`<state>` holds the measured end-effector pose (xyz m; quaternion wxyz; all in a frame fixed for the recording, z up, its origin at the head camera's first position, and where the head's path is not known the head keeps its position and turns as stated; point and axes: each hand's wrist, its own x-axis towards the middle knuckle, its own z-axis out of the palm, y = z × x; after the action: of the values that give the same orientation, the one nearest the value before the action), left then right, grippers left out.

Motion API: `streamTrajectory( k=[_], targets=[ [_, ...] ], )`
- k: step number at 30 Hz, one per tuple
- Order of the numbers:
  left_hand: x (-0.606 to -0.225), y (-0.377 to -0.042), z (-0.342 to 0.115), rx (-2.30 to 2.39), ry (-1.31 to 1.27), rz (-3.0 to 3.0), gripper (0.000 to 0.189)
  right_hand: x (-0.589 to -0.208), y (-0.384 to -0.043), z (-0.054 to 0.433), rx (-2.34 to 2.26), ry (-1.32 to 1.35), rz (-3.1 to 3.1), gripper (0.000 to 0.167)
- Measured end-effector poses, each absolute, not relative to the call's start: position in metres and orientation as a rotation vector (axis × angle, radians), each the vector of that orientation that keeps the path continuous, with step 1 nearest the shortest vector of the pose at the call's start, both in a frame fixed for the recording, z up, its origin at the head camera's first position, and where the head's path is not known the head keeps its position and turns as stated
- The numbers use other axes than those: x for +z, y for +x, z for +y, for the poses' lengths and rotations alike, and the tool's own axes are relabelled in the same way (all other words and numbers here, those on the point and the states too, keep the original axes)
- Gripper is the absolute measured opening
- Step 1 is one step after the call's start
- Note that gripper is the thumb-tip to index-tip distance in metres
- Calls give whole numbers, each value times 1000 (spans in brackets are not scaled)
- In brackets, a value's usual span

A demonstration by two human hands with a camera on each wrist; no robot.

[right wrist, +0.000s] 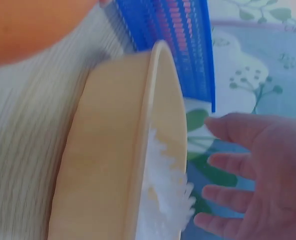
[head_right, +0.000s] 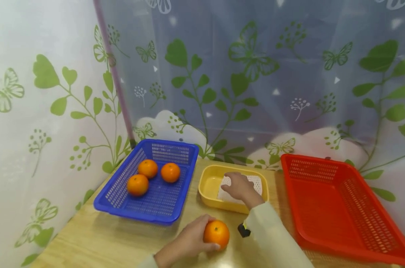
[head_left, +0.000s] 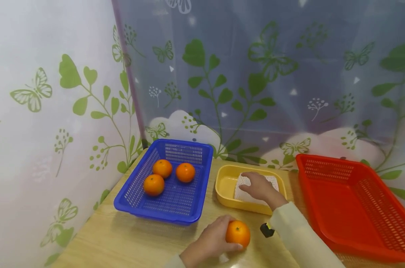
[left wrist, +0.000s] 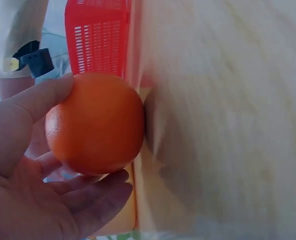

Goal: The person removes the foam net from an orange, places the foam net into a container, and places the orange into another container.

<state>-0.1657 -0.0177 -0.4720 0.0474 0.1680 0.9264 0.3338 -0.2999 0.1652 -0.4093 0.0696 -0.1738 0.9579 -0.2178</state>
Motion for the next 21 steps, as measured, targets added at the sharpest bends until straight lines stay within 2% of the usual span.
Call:
streamTrajectory(
  k=[10,21],
  targets=[
    [-472,-164,-23,1023,538,2801,60,-404,-284,129,-901,-813,2869,77],
    [-468,-158,-44,1081,572,2759,58,-416,-268,96,-830,-959,2797,82]
  ],
)
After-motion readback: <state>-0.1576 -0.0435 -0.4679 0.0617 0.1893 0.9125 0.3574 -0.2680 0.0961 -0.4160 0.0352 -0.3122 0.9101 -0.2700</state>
